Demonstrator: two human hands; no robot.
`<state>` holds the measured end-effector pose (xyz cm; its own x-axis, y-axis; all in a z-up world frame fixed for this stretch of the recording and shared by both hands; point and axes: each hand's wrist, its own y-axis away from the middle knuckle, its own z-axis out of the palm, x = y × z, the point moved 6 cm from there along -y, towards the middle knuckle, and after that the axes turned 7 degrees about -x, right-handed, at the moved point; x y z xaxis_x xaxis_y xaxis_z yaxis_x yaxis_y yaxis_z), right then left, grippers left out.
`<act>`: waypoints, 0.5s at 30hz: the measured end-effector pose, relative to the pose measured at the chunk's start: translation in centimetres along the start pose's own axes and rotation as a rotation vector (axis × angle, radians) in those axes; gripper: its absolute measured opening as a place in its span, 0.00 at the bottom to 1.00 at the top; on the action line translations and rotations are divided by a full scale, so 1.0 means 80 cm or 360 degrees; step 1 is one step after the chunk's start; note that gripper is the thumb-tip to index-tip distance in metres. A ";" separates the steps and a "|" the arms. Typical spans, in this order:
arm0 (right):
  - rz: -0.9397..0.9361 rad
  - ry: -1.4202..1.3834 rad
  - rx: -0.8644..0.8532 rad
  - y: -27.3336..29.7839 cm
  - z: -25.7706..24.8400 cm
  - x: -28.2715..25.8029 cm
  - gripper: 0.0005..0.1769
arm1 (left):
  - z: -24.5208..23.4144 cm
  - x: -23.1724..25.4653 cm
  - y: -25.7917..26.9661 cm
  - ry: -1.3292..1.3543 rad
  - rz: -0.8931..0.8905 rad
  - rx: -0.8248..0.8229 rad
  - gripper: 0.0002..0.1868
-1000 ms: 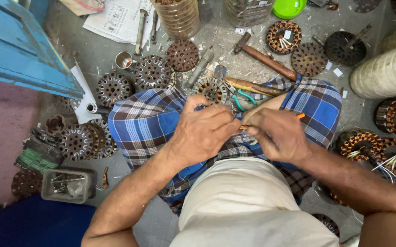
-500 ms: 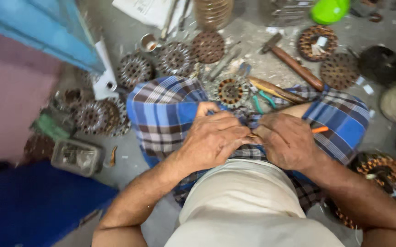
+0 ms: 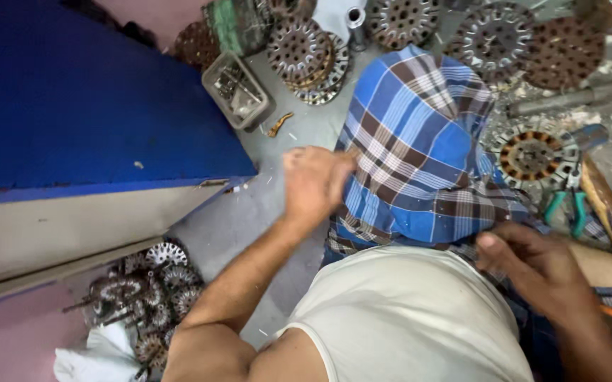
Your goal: The person uses pliers and a hammer to remove copper windings and insulation from a motor stator. They repeatedly cut and pry the windings, then hammer the stator to dislodge remaining material.
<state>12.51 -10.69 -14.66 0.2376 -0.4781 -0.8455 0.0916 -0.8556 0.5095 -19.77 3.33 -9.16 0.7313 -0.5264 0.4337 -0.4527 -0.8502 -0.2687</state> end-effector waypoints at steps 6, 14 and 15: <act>0.0060 0.0554 0.0262 -0.003 -0.051 -0.011 0.17 | 0.051 -0.196 0.051 -0.0501 -0.0728 -0.0066 0.10; -0.0050 0.0488 0.0496 0.000 -0.134 0.097 0.22 | 0.085 -0.246 0.081 -0.0581 -0.0930 -0.0271 0.22; 0.0018 0.0491 0.0558 -0.004 -0.147 0.121 0.23 | 0.083 -0.246 0.082 -0.0587 -0.0921 -0.0288 0.24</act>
<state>26.15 -12.71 -21.14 0.5179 -0.4519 -0.7264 -0.2324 -0.8915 0.3890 -33.72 8.13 -25.12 0.9906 0.0170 0.1357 0.0065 -0.9969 0.0778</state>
